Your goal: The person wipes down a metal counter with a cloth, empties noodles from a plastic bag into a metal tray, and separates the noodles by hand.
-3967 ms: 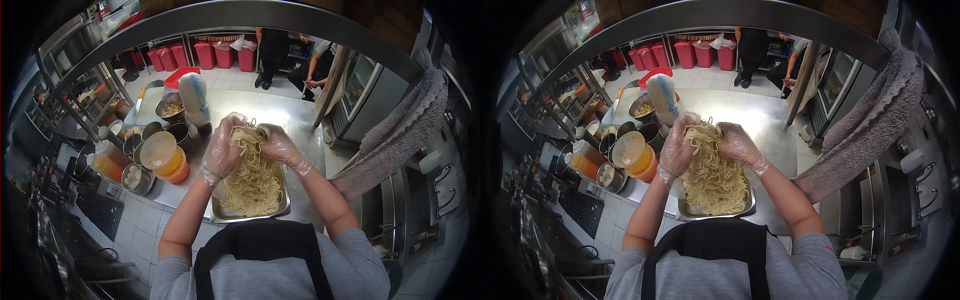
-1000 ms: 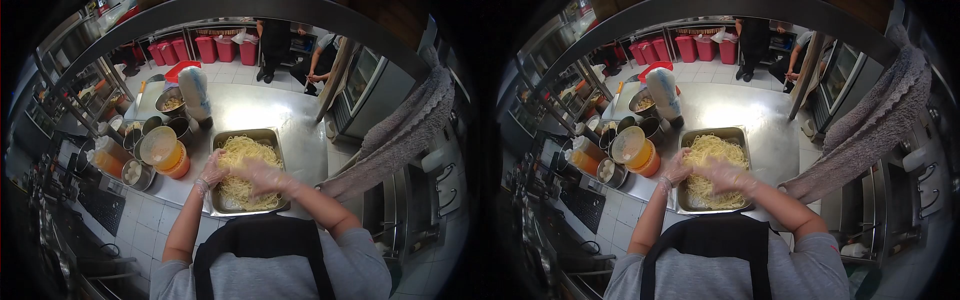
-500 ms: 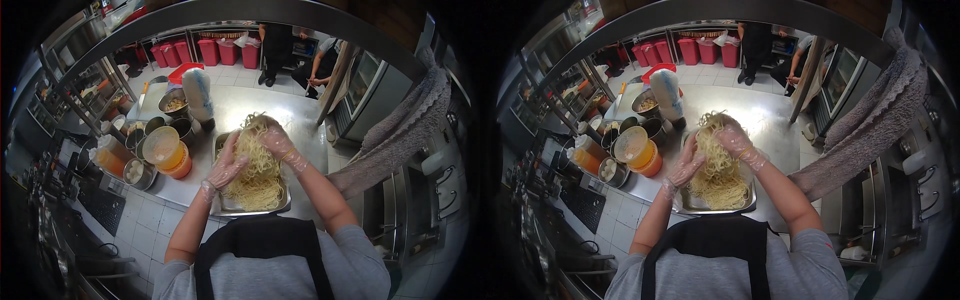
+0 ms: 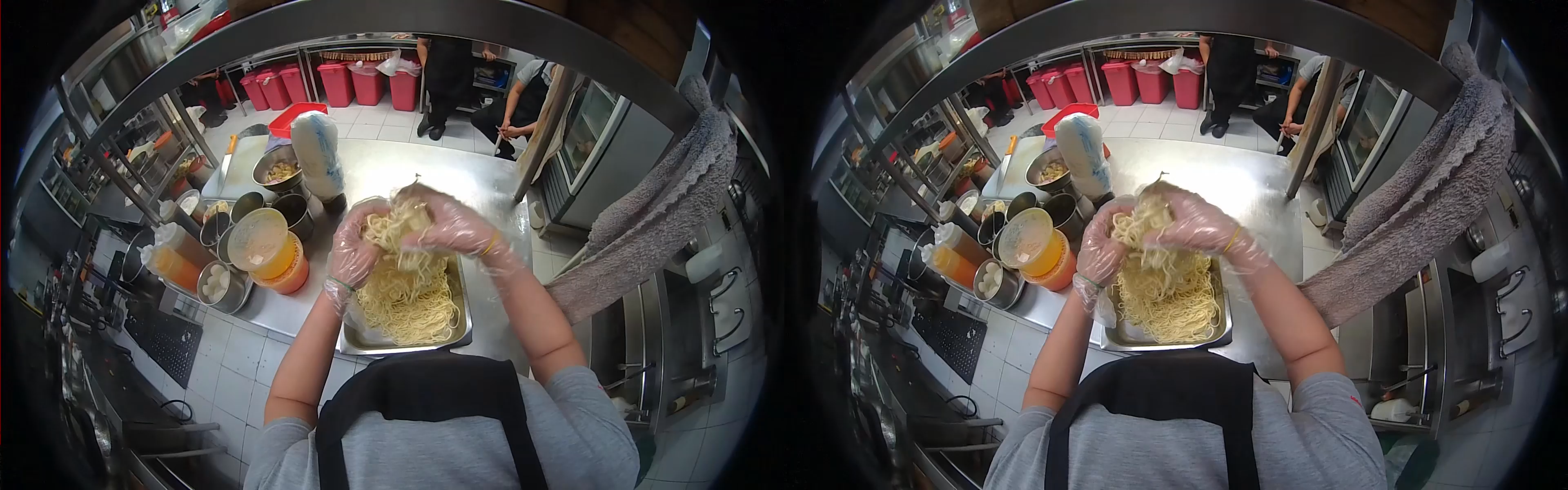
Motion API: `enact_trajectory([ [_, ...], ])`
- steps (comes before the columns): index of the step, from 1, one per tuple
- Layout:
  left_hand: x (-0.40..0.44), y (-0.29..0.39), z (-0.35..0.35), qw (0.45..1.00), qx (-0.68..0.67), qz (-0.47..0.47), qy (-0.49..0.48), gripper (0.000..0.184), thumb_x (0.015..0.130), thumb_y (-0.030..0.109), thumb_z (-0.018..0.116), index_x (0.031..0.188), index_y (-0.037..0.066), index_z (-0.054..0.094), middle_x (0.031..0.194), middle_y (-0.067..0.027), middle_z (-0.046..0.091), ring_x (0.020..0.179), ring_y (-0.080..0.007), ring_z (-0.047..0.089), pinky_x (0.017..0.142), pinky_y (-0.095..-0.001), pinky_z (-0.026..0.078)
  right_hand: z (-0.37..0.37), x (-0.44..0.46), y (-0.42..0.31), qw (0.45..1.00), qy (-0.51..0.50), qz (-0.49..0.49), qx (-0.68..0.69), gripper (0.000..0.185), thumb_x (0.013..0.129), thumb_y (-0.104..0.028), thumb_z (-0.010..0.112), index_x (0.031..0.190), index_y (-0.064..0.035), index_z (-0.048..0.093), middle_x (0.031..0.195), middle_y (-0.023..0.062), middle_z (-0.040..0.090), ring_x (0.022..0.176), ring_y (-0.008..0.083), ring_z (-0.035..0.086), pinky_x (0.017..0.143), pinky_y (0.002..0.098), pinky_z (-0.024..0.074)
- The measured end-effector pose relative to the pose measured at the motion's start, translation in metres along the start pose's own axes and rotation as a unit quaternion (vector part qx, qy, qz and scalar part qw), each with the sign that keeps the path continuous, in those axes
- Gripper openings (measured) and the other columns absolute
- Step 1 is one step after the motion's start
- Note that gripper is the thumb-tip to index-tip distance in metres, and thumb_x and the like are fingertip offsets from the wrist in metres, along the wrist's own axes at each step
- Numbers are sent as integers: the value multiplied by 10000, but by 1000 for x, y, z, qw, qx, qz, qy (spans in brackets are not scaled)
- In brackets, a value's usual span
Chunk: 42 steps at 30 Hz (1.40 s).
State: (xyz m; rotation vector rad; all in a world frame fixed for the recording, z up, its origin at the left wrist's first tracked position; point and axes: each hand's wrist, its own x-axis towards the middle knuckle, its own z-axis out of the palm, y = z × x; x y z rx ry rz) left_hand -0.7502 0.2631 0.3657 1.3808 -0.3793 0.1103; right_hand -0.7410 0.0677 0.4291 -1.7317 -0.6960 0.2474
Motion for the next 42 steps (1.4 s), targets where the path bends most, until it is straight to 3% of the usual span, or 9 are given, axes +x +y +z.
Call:
enact_trajectory([
  [3, -1, 26, 9, 988, 138, 73, 0, 331, 702, -70, 631, 1020, 17, 605, 1019, -61, 622, 960, -134, 583, 840, -253, 463, 16, 2, 25, 971, 84, -86, -205, 519, 720, -211, 779, 1142, -8, 557, 1062, 93, 605, 952, 130, 562, 846, 297, 466],
  [14, -29, -56, -26, 932, 333, -11, -145, 340, 684, 104, 656, 1018, 48, 636, 814, -154, 659, 799, -291, 630, 770, -376, 479, 15, 2, -30, 971, 216, -92, 32, 157, 755, -40, 643, 908, -7, 633, 852, 46, 642, 804, 89, 572, 745, 244, 477],
  [18, -22, -44, -58, 888, 346, -167, -255, 395, 695, 105, 625, 1088, 61, 619, 1006, -155, 646, 913, -290, 617, 849, -368, 470, 21, -5, 9, 976, 184, -78, -86, 370, 715, -116, 727, 1049, -34, 590, 900, 41, 599, 874, 138, 569, 811, 289, 471],
  [22, -3, 8, -63, 854, 442, -162, -221, 474, 713, 129, 595, 1186, 99, 584, 1213, -159, 572, 1083, -281, 565, 937, -344, 443, 6, -5, 42, 946, -184, 139, -228, 640, 723, -329, 742, 1234, -27, 501, 1170, 160, 561, 1099, 264, 532, 943, 373, 435],
  [29, -4, -62, -27, 928, 275, -243, -62, 530, 806, 256, 600, 1275, 32, 497, 1193, -207, 575, 1061, -300, 580, 950, -355, 439, 18, 12, 185, 880, -11, 247, -406, 759, 712, -270, 731, 1328, 25, 398, 1247, 208, 539, 1152, 311, 525, 968, 345, 430],
  [31, -7, -124, -29, 909, 394, -135, -27, 507, 827, 289, 615, 1256, 36, 516, 1118, -168, 612, 987, -250, 596, 898, -336, 462, 41, 10, 189, 881, 2, 242, -407, 753, 678, -231, 752, 1307, 29, 429, 1235, 233, 547, 1125, 309, 554, 934, 372, 458],
  [38, 5, -111, -40, 952, 168, -236, -93, 393, 872, 291, 609, 1170, 35, 583, 995, -66, 672, 874, -136, 587, 822, -281, 462, 24, -2, 149, 980, 112, 90, 135, 453, 649, -40, 739, 1069, 64, 605, 975, 119, 659, 849, 182, 625, 764, 276, 518],
  [41, 9, -86, -40, 951, 268, -66, -138, 305, 889, 142, 541, 1166, 16, 572, 1061, -169, 639, 924, -322, 614, 828, -338, 475, 8, -5, 81, 976, 147, 86, 138, 354, 671, -39, 742, 990, 63, 628, 886, 68, 658, 771, 151, 618, 727, 257, 521],
  [42, 10, -110, -54, 836, 481, 220, -143, 298, 833, 96, 532, 1114, 34, 606, 1024, -153, 650, 964, -275, 604, 864, -343, 454, 4, -5, 64, 976, 171, 80, 105, 344, 676, -42, 743, 982, 64, 625, 872, 68, 655, 763, 151, 616, 725, 259, 522],
])
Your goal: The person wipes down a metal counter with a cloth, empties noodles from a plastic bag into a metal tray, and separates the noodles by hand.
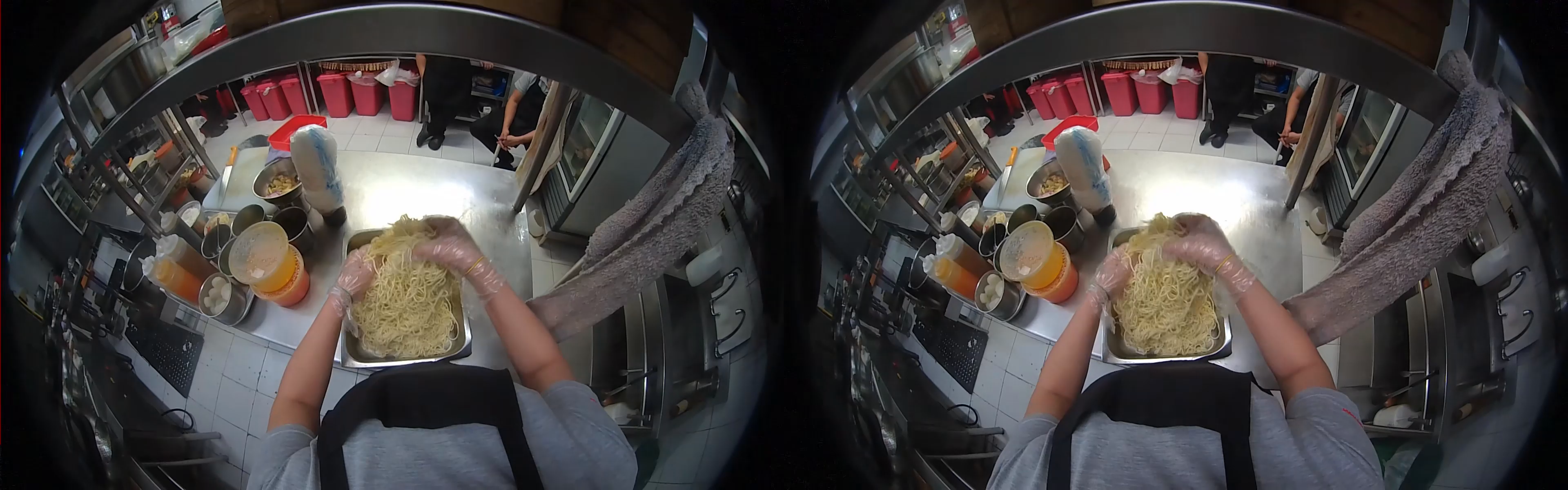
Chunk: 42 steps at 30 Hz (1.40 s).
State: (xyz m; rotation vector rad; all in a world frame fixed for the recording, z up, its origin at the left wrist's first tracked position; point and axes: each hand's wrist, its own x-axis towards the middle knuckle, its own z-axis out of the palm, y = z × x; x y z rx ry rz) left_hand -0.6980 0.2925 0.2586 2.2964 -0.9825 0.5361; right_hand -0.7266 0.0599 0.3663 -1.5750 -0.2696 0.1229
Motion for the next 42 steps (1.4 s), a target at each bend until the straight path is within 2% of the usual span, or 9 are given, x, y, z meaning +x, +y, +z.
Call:
enact_trajectory([
  [4, 2, -2, -18, 906, 288, -60, -303, 343, 834, 145, 510, 1156, 38, 557, 1027, -141, 642, 990, -301, 586, 890, -345, 441, 8, -14, -33, 991, 127, -43, 19, 444, 667, -209, 781, 986, 45, 607, 964, 140, 632, 910, 187, 610, 770, 303, 519],
  [8, 14, 5, -17, 887, -350, -299, 42, 319, 815, 119, 552, 1123, 37, 562, 1019, -117, 628, 955, -218, 583, 864, -300, 442, -15, -6, -33, 869, -260, 61, -416, 822, 705, -485, 690, 1289, 39, 443, 1217, 247, 563, 1121, 340, 555, 993, 372, 402],
  [16, 59, 78, -77, 889, -425, -165, 51, 323, 744, -34, 573, 1059, 20, 533, 960, -27, 557, 924, -118, 524, 861, -264, 422, 15, -1, -47, 953, -63, -14, -296, 541, 766, -245, 612, 1219, 33, 508, 1045, 188, 642, 844, 273, 642, 770, 338, 500],
  [19, 59, 76, -94, 852, -478, -211, 29, 361, 727, -58, 520, 1081, 11, 515, 985, -44, 544, 966, -137, 530, 879, -271, 418, -9, 8, -48, 997, -55, -57, -11, 411, 739, -49, 583, 1139, 44, 571, 899, 90, 646, 706, 144, 591, 585, 250, 488],
  [23, 57, 78, -104, 832, -527, -171, -40, 544, 735, -15, 535, 1257, 26, 388, 1200, -90, 455, 1176, -210, 460, 942, -320, 411, -3, 4, -81, 990, 37, -117, -65, 392, 711, -27, 587, 1094, 57, 587, 915, 91, 649, 744, 142, 601, 654, 259, 500],
  [26, 42, 61, -78, 889, -397, -208, -95, 719, 744, 142, 665, 1356, 40, 302, 1280, -144, 433, 1212, -273, 438, 952, -381, 421, -1, 4, -59, 976, -76, -131, -156, 433, 724, -150, 604, 1121, 24, 590, 1023, 124, 642, 944, 195, 603, 863, 307, 472],
  [28, 28, 48, -53, 942, -223, -222, -120, 768, 738, 220, 713, 1363, 30, 309, 1311, -184, 426, 1219, -312, 430, 975, -406, 405, 13, 3, -43, 845, -136, -62, -514, 566, 768, -335, 653, 1269, -102, 534, 1237, 168, 548, 1154, 326, 510, 1011, 403, 397],
  [33, -53, 5, 51, 977, 78, -172, -103, 721, 766, 283, 664, 1353, 16, 340, 1342, -245, 422, 1212, -400, 423, 994, -447, 386, 43, -15, 55, 817, -187, 29, -545, 677, 793, -308, 651, 1400, -203, 372, 1362, 208, 442, 1238, 378, 444, 1031, 427, 375],
  [42, -31, 19, 22, 928, -149, -340, 30, 317, 877, 296, 524, 968, 6, 611, 844, -247, 609, 818, -402, 587, 737, -457, 451, 12, 10, 132, 950, 8, 38, -310, 426, 790, -154, 607, 1214, -153, 576, 1120, 138, 616, 1008, 284, 608, 876, 385, 474],
])
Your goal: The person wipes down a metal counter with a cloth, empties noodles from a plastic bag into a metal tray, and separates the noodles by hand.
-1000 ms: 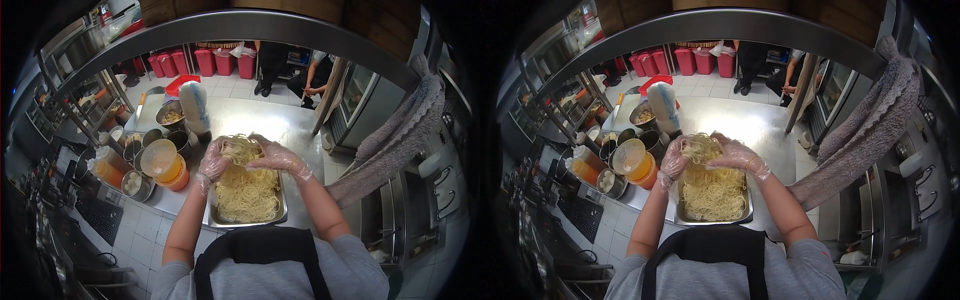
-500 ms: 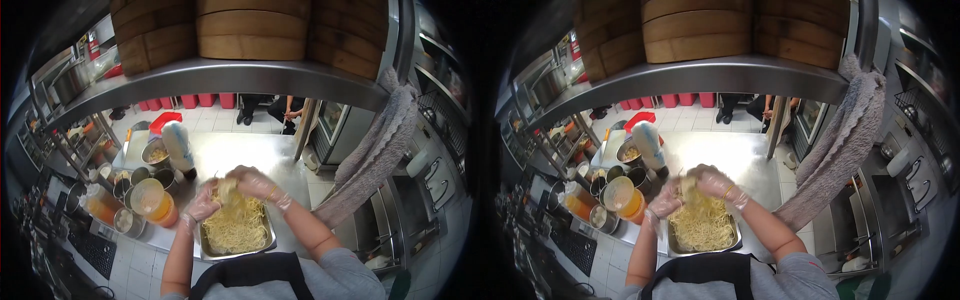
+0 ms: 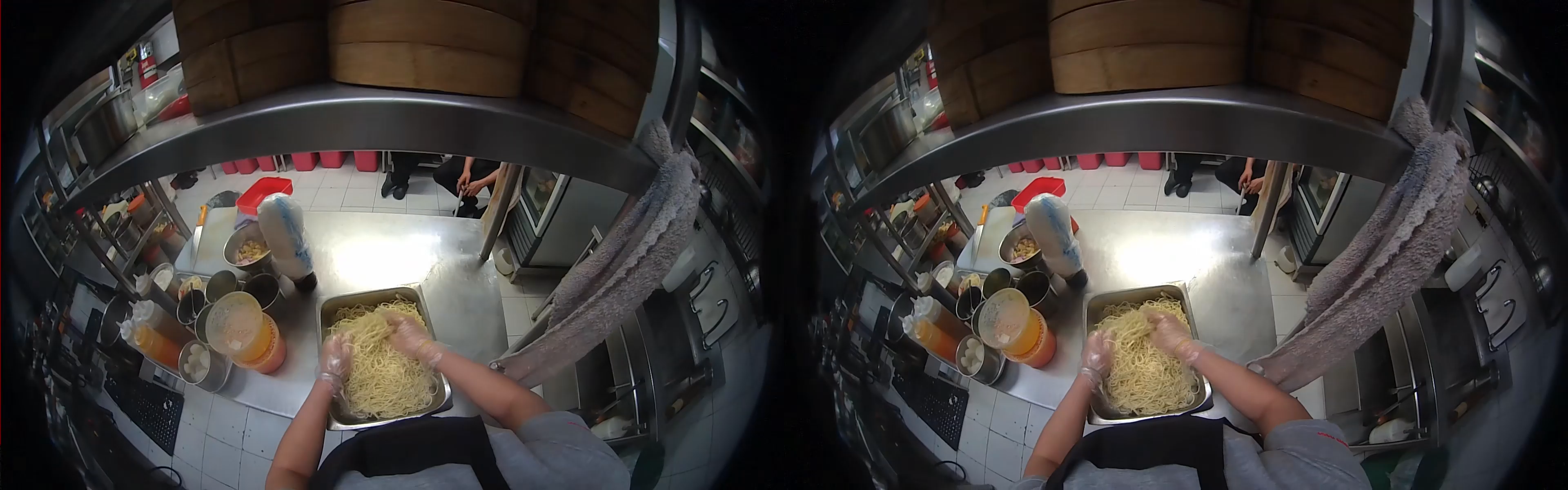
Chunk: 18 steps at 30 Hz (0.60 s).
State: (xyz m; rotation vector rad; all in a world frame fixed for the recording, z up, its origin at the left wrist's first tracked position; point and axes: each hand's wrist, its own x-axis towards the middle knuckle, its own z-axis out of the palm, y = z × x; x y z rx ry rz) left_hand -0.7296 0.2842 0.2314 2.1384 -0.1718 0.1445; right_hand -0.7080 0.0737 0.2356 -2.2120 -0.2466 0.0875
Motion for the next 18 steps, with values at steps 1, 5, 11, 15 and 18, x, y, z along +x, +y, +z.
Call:
enact_trajectory([
  [1, 4, 0, -2, 1000, -9, 6, 10, 319, 881, 301, 523, 935, 1, 615, 847, -246, 608, 814, -403, 584, 735, -454, 451, 5, 3, 11, 996, 17, 6, 88, 399, 774, -146, 611, 1173, -143, 609, 1041, 133, 652, 957, 291, 628, 841, 395, 487],
  [5, 18, 21, -8, 992, 14, 85, 87, 361, 900, 331, 511, 889, -10, 631, 834, -232, 611, 796, -390, 584, 749, -425, 457, -38, 0, -41, 991, 67, -112, -24, 341, 826, -306, 601, 1073, -75, 647, 1017, 162, 653, 903, 282, 624, 817, 370, 483],
  [11, 21, 88, -38, 981, -164, 89, -52, 450, 913, 296, 516, 1289, 58, 447, 1276, -223, 474, 1167, -367, 474, 962, -415, 382, -61, -21, -98, 975, 80, -113, 172, 258, 915, -149, 508, 1114, 6, 565, 1020, 151, 633, 940, 244, 611, 860, 330, 467],
  [15, -1, 106, -28, 987, -14, 94, -128, 491, 953, 227, 459, 1391, 58, 315, 1408, -212, 342, 1286, -393, 365, 1082, -384, 288, -28, -23, -96, 985, 85, -92, 120, 262, 918, -136, 478, 1133, 5, 528, 974, 161, 626, 914, 285, 607, 850, 364, 467],
  [18, -1, 38, 8, 969, 57, 224, -86, 513, 899, 118, 463, 1390, 48, 332, 1377, -210, 394, 1281, -369, 376, 1086, -392, 282, -15, -33, -101, 999, 11, -44, 25, 429, 873, -112, 487, 1273, 12, 398, 1196, 235, 500, 1126, 367, 498, 985, 393, 386],
])
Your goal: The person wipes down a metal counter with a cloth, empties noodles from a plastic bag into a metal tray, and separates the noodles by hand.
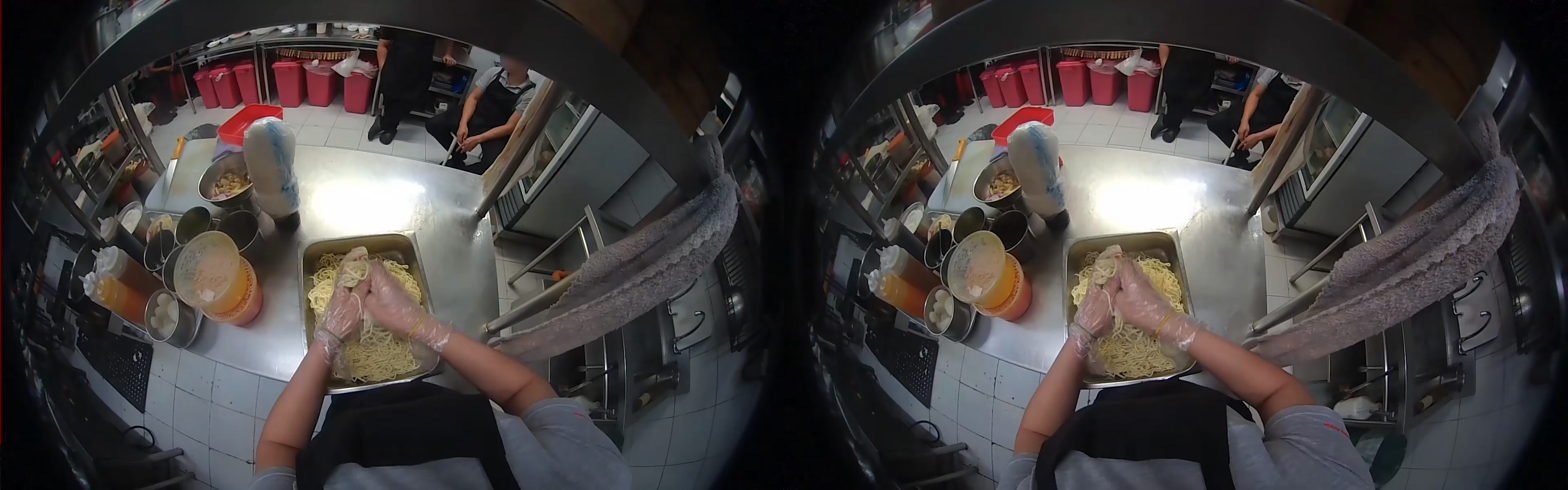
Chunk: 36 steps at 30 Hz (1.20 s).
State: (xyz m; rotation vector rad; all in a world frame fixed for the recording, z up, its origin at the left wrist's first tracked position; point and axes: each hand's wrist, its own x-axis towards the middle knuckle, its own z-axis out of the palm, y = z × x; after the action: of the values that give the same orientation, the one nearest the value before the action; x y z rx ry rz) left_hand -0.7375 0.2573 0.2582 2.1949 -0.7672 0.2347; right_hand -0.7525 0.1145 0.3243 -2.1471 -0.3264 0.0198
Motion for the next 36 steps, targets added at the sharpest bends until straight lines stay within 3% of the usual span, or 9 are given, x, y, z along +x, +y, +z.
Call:
enact_trajectory([
  [5, -14, -10, 13, 936, -270, -208, 82, 447, 881, 54, 459, 1325, 24, 412, 1297, -172, 499, 1204, -285, 473, 1039, -352, 349, 29, -15, 17, 970, -48, -161, -175, 587, 829, -80, 509, 1373, -5, 301, 1383, 317, 282, 1278, 421, 351, 1058, 429, 326],
  [10, -15, -13, 12, 892, -296, -318, 123, 346, 912, 151, 508, 1230, 12, 505, 1099, -139, 621, 988, -228, 591, 857, -324, 467, 29, -7, 32, 991, -35, -105, -81, 439, 804, -64, 573, 1234, -13, 505, 1206, 254, 524, 1126, 349, 527, 964, 406, 427],
  [12, -25, -52, 38, 972, -76, -190, 116, 353, 910, 163, 519, 1222, -1, 507, 1069, -124, 623, 962, -213, 595, 838, -317, 472, 23, 1, 36, 996, -17, -66, -58, 366, 797, -59, 611, 1158, -18, 572, 1076, 209, 605, 1026, 295, 597, 909, 385, 468],
  [14, -20, -45, 27, 978, -89, -165, 89, 367, 899, 164, 541, 1218, -13, 507, 1042, -111, 622, 942, -199, 595, 820, -309, 476, 5, 5, 31, 998, 11, 10, -57, 302, 779, -58, 647, 1077, -21, 620, 923, 149, 661, 907, 252, 645, 854, 359, 498],
  [19, -1, 5, -30, 828, -497, -259, 30, 461, 845, 126, 620, 1244, -55, 473, 1124, -91, 592, 956, -120, 569, 778, -218, 464, -25, 28, 56, 992, 90, 62, 64, 366, 697, -78, 683, 1057, -51, 618, 799, 132, 627, 830, 265, 623, 846, 381, 484],
  [24, 1, -8, -22, 921, -340, -189, 15, 548, 779, 124, 682, 1263, -24, 473, 1188, -101, 577, 1011, -181, 572, 873, -282, 455, -6, 11, 35, 976, 31, -160, -141, 419, 716, -133, 695, 1120, -67, 609, 1031, 158, 647, 1027, 268, 601, 933, 383, 448],
  [26, -6, -13, -10, 987, -92, -131, 19, 543, 753, 139, 700, 1232, -28, 509, 1193, -149, 581, 1065, -234, 560, 950, -319, 419, 13, -1, 48, 987, -30, -84, -131, 375, 742, -165, 701, 1099, -72, 629, 994, 137, 658, 993, 282, 617, 898, 384, 469],
  [27, -8, -16, -7, 983, -123, -139, 10, 491, 761, 143, 695, 1195, -27, 539, 1164, -149, 597, 1045, -227, 569, 934, -315, 428, 18, -4, 54, 989, -59, -46, -129, 355, 755, -180, 704, 1088, -75, 640, 976, 127, 664, 976, 290, 625, 880, 385, 480],
  [36, 2, 2, -57, 920, -305, -248, 2, 193, 859, 173, 597, 936, 14, 674, 877, -78, 674, 762, -147, 602, 678, -298, 468, -54, 22, -1, 970, 26, 56, 234, 150, 766, -84, 712, 797, -56, 567, 738, -13, 547, 638, 87, 481, 586, 252, 425],
])
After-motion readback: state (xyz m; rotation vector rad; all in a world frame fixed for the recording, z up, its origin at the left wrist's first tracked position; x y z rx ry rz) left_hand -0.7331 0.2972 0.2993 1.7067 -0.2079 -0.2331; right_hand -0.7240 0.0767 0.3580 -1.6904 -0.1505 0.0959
